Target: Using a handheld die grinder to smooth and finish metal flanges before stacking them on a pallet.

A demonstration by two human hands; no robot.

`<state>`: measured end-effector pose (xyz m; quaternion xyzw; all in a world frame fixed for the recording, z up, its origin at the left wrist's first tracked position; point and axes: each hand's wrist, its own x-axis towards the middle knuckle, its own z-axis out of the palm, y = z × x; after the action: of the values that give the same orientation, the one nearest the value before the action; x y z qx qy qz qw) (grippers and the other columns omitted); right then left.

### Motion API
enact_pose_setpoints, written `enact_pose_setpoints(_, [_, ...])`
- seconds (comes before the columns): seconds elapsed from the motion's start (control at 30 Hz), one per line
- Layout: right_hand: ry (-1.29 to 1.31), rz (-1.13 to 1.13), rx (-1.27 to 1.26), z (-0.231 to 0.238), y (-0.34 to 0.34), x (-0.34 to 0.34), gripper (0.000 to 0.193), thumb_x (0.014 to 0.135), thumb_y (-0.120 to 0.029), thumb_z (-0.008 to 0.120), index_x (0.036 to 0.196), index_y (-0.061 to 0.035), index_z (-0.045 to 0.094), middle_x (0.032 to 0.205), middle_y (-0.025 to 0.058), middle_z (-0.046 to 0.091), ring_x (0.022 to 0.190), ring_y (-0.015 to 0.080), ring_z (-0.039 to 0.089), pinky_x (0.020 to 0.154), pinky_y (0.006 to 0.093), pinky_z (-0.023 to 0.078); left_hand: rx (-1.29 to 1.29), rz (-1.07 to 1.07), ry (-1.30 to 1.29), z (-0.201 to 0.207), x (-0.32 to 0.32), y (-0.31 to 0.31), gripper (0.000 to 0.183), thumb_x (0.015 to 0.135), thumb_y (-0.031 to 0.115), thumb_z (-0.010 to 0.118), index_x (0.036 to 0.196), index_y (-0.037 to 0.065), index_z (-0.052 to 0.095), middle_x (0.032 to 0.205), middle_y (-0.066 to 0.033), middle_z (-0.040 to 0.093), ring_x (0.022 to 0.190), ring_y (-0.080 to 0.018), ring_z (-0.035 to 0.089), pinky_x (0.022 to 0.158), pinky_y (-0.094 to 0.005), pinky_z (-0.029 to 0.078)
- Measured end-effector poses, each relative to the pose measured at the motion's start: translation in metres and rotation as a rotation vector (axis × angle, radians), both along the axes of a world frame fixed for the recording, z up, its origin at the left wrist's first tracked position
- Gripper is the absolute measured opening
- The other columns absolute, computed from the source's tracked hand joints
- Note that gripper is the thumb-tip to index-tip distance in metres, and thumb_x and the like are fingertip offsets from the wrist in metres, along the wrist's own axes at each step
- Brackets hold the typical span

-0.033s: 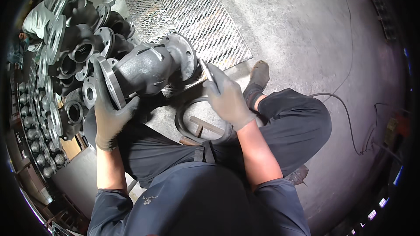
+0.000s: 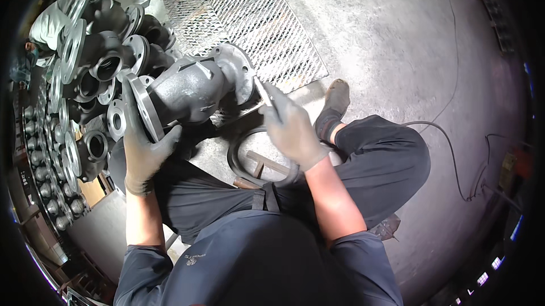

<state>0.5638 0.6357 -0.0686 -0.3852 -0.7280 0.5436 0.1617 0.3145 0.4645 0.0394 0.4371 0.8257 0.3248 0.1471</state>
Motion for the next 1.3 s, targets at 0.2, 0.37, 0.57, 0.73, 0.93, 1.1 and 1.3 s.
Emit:
enact_pose_setpoints(0.2, [0.291,0.104,0.010,0.028,-0.039,-0.053,0.053,0.104,-0.006,0.061,0.157,-0.0002,0.054,0.126,0.0319,0.071,0.109,0.0439,0.075,0.095,0.0499,0.059,0.025,0.026,0.032,-0.003,0.010,0.000,0.130,0.075,0.021,0.093,0.176,0.001,0.015,0.179,-0.0256,0.031,0.161,-0.0312,0.040,0.129,-0.0434,0.037])
enact_pose_setpoints(0.37, [0.264,0.191,0.076,0.030,-0.053,-0.070,0.062,0.102,-0.004,0.060,0.163,-0.0033,0.046,0.110,0.0287,0.070,0.098,0.0478,0.071,0.089,0.0544,0.058,-0.001,0.091,-0.023,0.002,0.018,0.006,0.129,0.076,0.021,0.093,0.176,0.000,0.015,0.179,-0.0257,0.030,0.160,-0.0313,0.042,0.128,-0.0426,0.038])
enact_pose_setpoints(0.57, [0.249,0.133,0.177,0.024,-0.055,-0.072,0.064,0.102,-0.005,0.060,0.164,-0.0039,0.045,0.110,0.0297,0.069,0.100,0.0477,0.071,0.089,0.0534,0.058,0.028,0.107,-0.095,-0.004,0.012,0.007,0.129,0.076,0.022,0.093,0.176,-0.001,0.015,0.179,-0.0244,0.030,0.160,-0.0302,0.043,0.127,-0.0416,0.040])
enact_pose_setpoints(0.73, [0.299,0.102,0.148,0.021,-0.052,-0.072,0.061,0.102,-0.006,0.062,0.161,-0.0050,0.050,0.110,0.0293,0.069,0.099,0.0481,0.070,0.087,0.0542,0.058,0.047,0.078,0.117,-0.011,0.004,0.006,0.125,0.078,0.023,0.093,0.176,-0.001,0.019,0.177,-0.0228,0.036,0.157,-0.0279,0.046,0.126,-0.0405,0.039])
enact_pose_setpoints(0.93, [0.059,0.050,-0.026,0.019,-0.006,-0.038,0.049,0.105,-0.005,0.061,0.153,0.0038,0.058,0.112,0.0209,0.077,0.088,0.0153,0.072,0.081,0.0352,0.058,0.101,0.074,0.077,-0.010,-0.010,0.011,0.119,0.081,0.023,0.093,0.175,-0.002,0.023,0.172,-0.0227,0.043,0.150,-0.0259,0.050,0.124,-0.0404,0.041])
enact_pose_setpoints(1.1, [0.055,-0.029,0.014,-0.004,0.020,-0.010,0.053,0.104,-0.007,0.061,0.156,0.0005,0.059,0.099,0.0139,0.075,0.077,0.0113,0.068,0.062,0.0271,0.053,0.095,0.130,-0.011,-0.009,-0.020,0.024,0.116,0.083,0.029,0.091,0.169,-0.012,0.025,0.172,-0.0323,0.038,0.161,-0.0363,0.039,0.130,-0.0427,0.032])
enact_pose_setpoints(1.3, [0.038,0.105,0.286,-0.028,0.022,-0.004,0.054,0.099,-0.004,0.065,0.154,-0.0011,0.062,0.102,0.0173,0.078,0.087,0.0211,0.074,0.078,0.0342,0.057,0.166,0.153,-0.189,-0.004,-0.021,0.036,0.113,0.084,0.024,0.091,0.169,-0.013,0.026,0.166,-0.0283,0.047,0.148,-0.0285,0.053,0.123,-0.0388,0.043])
